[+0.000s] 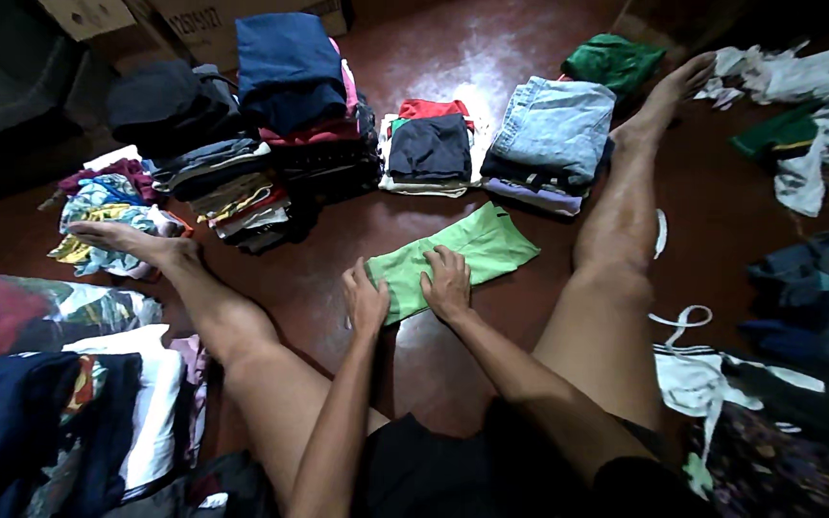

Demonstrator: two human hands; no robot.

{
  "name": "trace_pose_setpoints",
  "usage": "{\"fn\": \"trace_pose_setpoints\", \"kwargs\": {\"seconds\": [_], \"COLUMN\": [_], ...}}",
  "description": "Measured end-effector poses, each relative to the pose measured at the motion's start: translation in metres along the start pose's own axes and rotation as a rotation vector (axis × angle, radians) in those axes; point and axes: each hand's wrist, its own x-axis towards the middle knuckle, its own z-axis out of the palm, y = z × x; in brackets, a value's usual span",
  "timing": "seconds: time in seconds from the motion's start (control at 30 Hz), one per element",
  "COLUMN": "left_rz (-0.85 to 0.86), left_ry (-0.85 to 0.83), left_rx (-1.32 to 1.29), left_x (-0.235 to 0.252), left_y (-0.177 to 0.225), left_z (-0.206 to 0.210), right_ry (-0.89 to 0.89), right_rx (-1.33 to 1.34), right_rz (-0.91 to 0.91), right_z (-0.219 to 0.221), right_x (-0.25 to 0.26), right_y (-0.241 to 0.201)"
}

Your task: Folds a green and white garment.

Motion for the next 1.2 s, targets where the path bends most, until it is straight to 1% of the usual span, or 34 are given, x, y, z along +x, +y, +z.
{"fn": "trace_pose_setpoints", "kwargs": {"seconds": [0.03,0.07,0.1,0.13,0.2,0.23,0.3,0.37,0.43,0.53,0.6,0.67,0.7,0.83,0.87,0.9,0.97,1.07,1.13,1.17,1.2], "left_rz": [-0.035,-0.034,0.006,0.082,0.239,0.280,0.282,0.235,0.153,-0.066,-0.212,-0.297,-0.311,-0.228,-0.198,-0.164,-0.091,-0.004,-0.040,-0.070,-0.089], "left_ry": [0.004,-0.003,-0.022,-0.057,-0.210,-0.308,-0.465,-0.542,-0.536,-0.410,-0.344,-0.301,-0.327,-0.554,-0.576,-0.566,-0.512,-0.503,-0.509,-0.518,-0.540], "left_rx": [-0.017,-0.012,0.006,0.025,0.045,0.056,0.093,0.170,0.185,0.074,0.062,0.117,0.140,0.109,0.072,0.036,-0.062,-0.339,-0.526,-0.603,-0.677], "left_x": [-0.005,-0.006,-0.003,0.005,0.032,0.047,0.072,0.082,0.070,0.022,0.000,-0.003,-0.002,0.007,0.005,0.001,-0.009,-0.022,-0.022,-0.021,-0.019], "left_y": [-0.003,-0.006,-0.009,-0.012,-0.016,-0.020,-0.025,-0.025,-0.026,-0.016,-0.013,-0.022,-0.027,-0.044,-0.045,-0.041,-0.020,0.010,0.027,0.033,0.037], "left_z": [0.006,0.011,0.012,0.010,-0.002,-0.008,-0.016,-0.023,-0.024,-0.019,-0.018,-0.021,-0.025,-0.058,-0.066,-0.074,-0.092,-0.104,-0.105,-0.105,-0.104], "right_ry": [-0.072,-0.172,-0.249,-0.293,-0.331,-0.335,-0.331,-0.334,-0.359,-0.400,-0.430,-0.448,-0.453,-0.464,-0.470,-0.469,-0.465,-0.535,-0.592,-0.626,-0.661], "right_rx": [-0.046,-0.082,-0.107,-0.123,-0.110,-0.100,-0.091,-0.086,-0.083,-0.076,-0.073,-0.068,-0.058,-0.003,0.013,0.031,0.081,0.258,0.446,0.547,0.634], "right_rz": [-0.017,-0.013,-0.007,-0.003,0.011,0.020,0.031,0.035,0.022,-0.008,-0.029,-0.065,-0.078,-0.108,-0.116,-0.125,-0.155,-0.227,-0.279,-0.279,-0.239], "right_z": [0.004,0.007,0.010,0.011,0.009,0.008,0.006,0.002,0.000,0.000,0.003,0.008,0.009,0.010,0.010,0.010,0.009,0.005,0.000,-0.007,-0.016], "right_x": [-0.003,-0.005,-0.005,-0.005,-0.004,-0.005,-0.007,-0.009,-0.015,-0.027,-0.034,-0.042,-0.045,-0.050,-0.052,-0.052,-0.050,-0.052,-0.053,-0.054,-0.057], "right_y": [0.001,0.004,0.007,0.010,0.012,0.014,0.017,0.019,0.020,0.015,0.007,-0.003,-0.006,-0.007,-0.007,-0.007,-0.008,-0.007,-0.002,0.000,0.001]}}
